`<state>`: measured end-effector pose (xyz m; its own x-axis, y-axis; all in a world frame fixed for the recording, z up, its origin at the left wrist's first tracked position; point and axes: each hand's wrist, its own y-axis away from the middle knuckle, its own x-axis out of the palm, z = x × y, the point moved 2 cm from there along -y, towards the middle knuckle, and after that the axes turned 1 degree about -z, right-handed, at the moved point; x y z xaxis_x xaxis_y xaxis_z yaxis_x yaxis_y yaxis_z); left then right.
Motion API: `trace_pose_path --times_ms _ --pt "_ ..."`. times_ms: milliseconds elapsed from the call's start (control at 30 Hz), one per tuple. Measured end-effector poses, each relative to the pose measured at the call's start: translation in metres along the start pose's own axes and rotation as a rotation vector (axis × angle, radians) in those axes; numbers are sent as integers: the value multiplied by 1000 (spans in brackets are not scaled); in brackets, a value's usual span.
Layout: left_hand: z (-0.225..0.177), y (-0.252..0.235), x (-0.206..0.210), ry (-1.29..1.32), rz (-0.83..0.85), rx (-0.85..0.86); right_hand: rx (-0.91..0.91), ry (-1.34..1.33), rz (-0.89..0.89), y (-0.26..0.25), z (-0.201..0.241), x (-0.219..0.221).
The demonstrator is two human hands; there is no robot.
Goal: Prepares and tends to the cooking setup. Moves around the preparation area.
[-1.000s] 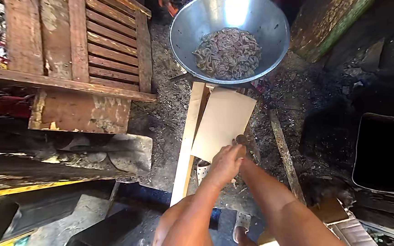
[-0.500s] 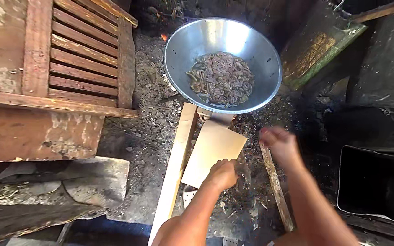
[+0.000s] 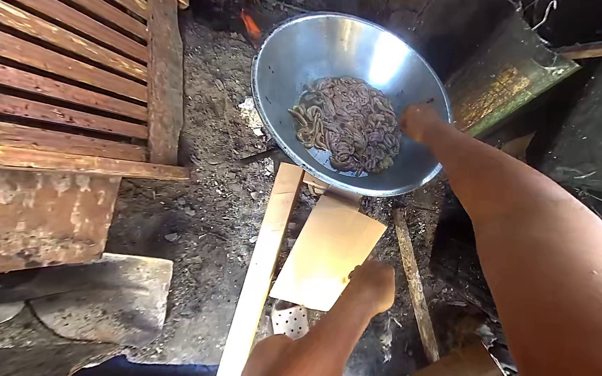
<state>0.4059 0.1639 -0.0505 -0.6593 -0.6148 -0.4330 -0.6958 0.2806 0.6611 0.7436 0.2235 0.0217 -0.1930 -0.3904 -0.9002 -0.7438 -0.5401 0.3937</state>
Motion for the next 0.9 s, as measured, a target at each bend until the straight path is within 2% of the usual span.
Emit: trace_pose_path --times_ms 200,433,567,700,900 --pt "16 6 -10 31 23 -1 66 38 -25 -28 2 22" --pt "20 8 -11 43 33 6 139 44 25 -35 11 20" --pt "17 5 -8 20 33 0 34 -18 49 -25 1 2" --pt "10 3 -6 11 32 -7 -115 -165 -32 -9 -21 -19" --pt "-1 11 -8 57 -100 -27 -225 -489 -73 65 -15 -39"
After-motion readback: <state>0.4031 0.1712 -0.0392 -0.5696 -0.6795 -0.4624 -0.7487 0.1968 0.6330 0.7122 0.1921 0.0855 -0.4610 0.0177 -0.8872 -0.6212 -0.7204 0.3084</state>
